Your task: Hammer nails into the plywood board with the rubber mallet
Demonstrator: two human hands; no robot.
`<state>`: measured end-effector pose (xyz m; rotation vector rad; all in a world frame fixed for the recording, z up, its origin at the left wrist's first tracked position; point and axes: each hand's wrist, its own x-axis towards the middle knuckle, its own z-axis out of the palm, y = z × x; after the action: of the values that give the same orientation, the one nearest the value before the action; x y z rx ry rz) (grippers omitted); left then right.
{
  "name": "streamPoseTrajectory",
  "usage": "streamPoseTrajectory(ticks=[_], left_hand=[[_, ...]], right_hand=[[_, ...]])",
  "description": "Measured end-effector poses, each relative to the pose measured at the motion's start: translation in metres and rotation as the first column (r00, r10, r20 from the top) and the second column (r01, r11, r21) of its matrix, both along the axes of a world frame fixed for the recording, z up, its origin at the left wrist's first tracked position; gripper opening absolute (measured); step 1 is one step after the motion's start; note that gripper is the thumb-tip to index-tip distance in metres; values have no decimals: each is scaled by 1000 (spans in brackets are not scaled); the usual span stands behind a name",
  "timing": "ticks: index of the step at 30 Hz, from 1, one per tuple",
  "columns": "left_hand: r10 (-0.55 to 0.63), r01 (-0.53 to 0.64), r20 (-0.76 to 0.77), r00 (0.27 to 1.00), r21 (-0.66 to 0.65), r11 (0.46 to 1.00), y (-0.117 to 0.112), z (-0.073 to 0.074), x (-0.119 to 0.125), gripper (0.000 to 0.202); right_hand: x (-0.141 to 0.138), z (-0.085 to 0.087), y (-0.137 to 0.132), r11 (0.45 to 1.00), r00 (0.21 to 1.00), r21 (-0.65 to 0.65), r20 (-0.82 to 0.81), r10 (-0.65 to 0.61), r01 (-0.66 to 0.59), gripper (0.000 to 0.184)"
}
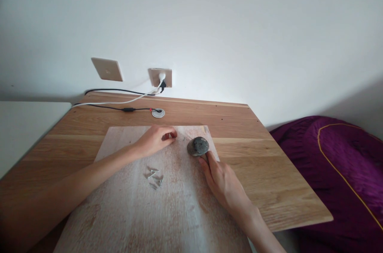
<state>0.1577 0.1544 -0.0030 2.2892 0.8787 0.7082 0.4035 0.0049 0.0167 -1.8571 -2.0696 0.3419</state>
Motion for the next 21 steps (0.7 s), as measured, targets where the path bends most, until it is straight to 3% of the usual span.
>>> streamPoseTrajectory(ticks=[8,16,21], left_hand=[[13,-8,-45,999,111,994,1,-1,3,10],[-15,12,95,995,31,999,2,-12,3,17],[18,-16,132,991,-15,1000,2,-15,4,38]], right_hand=[[-1,-2,0,999,999,-37,-45,20,-22,28],[-1,3,0,991,994,-134,-98,-39,26,32],[2,11,6,985,991,-173,-133,-20,-3,37]])
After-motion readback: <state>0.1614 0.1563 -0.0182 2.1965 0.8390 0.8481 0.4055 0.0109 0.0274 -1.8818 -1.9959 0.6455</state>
